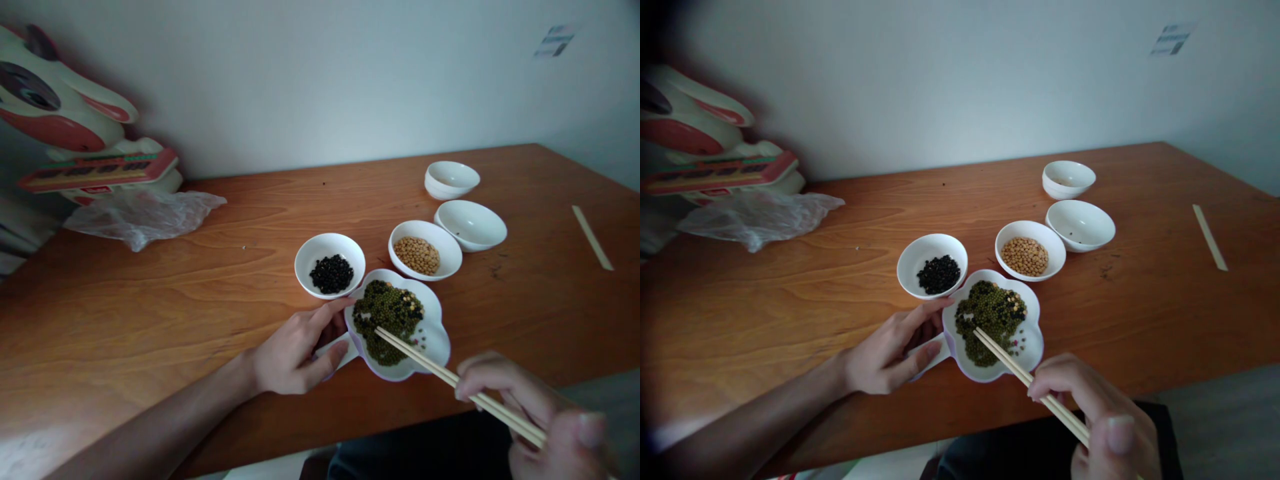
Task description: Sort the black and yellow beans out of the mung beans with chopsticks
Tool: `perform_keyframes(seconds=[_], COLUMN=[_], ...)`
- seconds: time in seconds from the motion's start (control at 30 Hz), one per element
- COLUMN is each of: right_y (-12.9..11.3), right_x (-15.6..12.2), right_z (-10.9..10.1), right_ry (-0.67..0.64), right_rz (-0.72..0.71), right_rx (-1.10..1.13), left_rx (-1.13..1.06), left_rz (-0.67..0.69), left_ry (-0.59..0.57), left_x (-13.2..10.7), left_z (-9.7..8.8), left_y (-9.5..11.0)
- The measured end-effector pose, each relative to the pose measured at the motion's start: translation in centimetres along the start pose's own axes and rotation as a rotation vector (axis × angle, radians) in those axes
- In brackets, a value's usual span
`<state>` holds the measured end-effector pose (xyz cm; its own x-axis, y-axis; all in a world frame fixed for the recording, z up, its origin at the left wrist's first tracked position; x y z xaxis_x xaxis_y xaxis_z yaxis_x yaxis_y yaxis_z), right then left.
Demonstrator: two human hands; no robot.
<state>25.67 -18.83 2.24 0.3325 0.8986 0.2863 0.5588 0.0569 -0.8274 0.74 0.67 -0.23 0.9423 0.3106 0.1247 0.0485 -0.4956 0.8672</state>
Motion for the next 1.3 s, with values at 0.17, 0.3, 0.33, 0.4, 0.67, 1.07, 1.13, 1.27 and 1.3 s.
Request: perform_keyframes(seconds=[0.17,0.3,0.33,0.4,0.67,1.07,1.13,1.27,1.3], right_y=[-1.0,-0.4,-0.3,-0.4,-1.9,-2.3,-2.2,-2.2,-2.1], right_x=[0.4,0.4,0.3,0.3,0.7,0.6,0.7,0.8,0.8], right_z=[1.0,0.8,0.7,0.6,1.8,1.8,1.5,1.4,1.3], right_ry=[-0.012,0.017,0.029,0.047,0.149,0.11,0.082,0.073,0.068], right_rz=[-0.001,-0.007,-0.015,-0.032,0.06,-0.008,-0.03,0.042,0.021], right_rx=[0.068,0.017,0.006,0.003,0.053,0.042,0.035,0.024,0.022], left_rx=[-0.01,-0.007,-0.008,-0.011,-0.013,-0.03,-0.029,-0.021,-0.018], left_rz=[-0.012,-0.019,-0.019,-0.018,-0.023,-0.035,-0.032,-0.018,-0.015], left_ry=[-0.007,-0.016,-0.015,-0.008,-0.004,-0.021,-0.02,-0.016,-0.015], left_x=[0.0,0.0,0.0,0.0,0.0,0.0,0.0,0.0,0.0], left_z=[0.0,-0.1,-0.1,-0.1,0.0,0.0,-0.1,-0.1,-0.1], left_y=[0.0,0.1,0.1,0.2,0.0,0.1,0.1,0.1,0.1])
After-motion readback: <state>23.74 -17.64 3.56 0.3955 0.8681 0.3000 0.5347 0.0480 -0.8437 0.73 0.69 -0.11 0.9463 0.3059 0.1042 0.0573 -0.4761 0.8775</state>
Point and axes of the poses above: each hand's wrist, its own x-axis towards the middle knuckle, its own z-axis out of the palm, y = z × x, the point moved 1 cm from there along x, towards the middle knuckle, and after that the axes turned 4 degrees about -y, right-handed, at the moved point
